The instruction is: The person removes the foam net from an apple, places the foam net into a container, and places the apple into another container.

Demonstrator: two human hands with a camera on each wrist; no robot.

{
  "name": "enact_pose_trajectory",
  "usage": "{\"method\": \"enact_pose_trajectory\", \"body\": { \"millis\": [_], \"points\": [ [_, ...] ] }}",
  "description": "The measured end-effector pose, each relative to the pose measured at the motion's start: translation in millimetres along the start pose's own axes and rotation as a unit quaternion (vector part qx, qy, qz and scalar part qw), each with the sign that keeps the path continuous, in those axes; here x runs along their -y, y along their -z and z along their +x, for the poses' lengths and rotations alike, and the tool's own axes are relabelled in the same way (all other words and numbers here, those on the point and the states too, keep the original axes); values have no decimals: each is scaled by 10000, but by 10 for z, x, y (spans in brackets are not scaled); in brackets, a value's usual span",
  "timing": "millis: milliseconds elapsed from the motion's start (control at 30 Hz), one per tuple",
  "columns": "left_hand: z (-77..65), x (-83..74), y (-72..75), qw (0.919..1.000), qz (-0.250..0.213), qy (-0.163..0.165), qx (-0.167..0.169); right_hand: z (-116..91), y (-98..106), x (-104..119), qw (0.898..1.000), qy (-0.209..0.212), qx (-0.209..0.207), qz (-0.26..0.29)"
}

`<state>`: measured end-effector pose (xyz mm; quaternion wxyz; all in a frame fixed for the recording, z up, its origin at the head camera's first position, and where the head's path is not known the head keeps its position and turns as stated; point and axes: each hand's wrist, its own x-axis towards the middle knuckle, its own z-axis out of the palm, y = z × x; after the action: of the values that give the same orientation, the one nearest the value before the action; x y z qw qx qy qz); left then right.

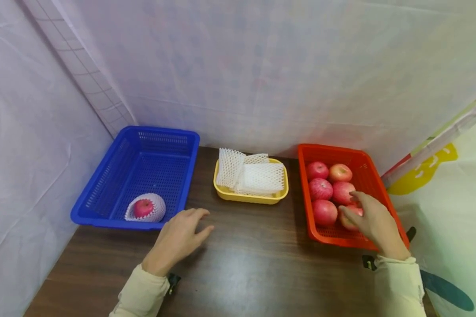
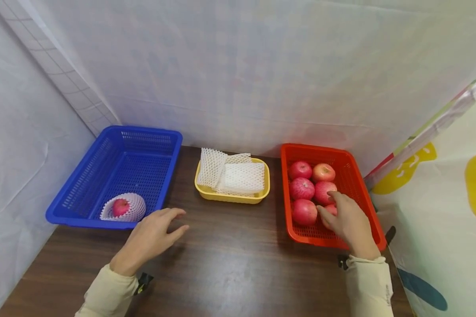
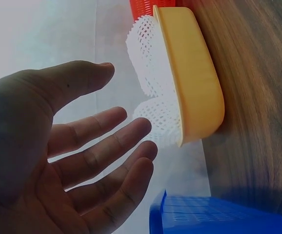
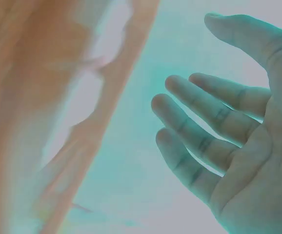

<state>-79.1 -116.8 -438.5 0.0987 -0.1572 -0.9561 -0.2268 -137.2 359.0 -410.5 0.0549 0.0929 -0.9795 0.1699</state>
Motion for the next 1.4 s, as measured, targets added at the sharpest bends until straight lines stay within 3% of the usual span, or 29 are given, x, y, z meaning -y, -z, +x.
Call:
{"method": "enact_pose_trajectory", "body": {
  "millis": [133,233,433,567,767,1033,1233,1400],
  "points": [
    [1,-12,-4,10000,-13,39,54,-87,-8,385,9930,825,-849,-41],
    [-2,-24,-7,9999,-8,90,112,-154,-93,605,9797,1460,-1376,43],
    [-7,-50,-25,9999,18,71,105,-305,-320,938,9599,2124,-1761,505],
    [-10,-57,-38,10000,-5,15,36,-376,-417,1067,9602,2182,-1607,681],
    [-3,-53,-37,10000,15,-51,-50,-389,-436,1091,9644,2062,-1503,690],
    [98,30,135,9991,323,-108,-250,-375,-460,1083,9655,2078,-1373,764],
    [339,350,450,9971,715,180,-167,-370,-514,1092,9648,2102,-1364,803],
    [572,720,655,9892,1031,862,579,-367,-545,1106,9669,2054,-1287,799]
  ]
}}
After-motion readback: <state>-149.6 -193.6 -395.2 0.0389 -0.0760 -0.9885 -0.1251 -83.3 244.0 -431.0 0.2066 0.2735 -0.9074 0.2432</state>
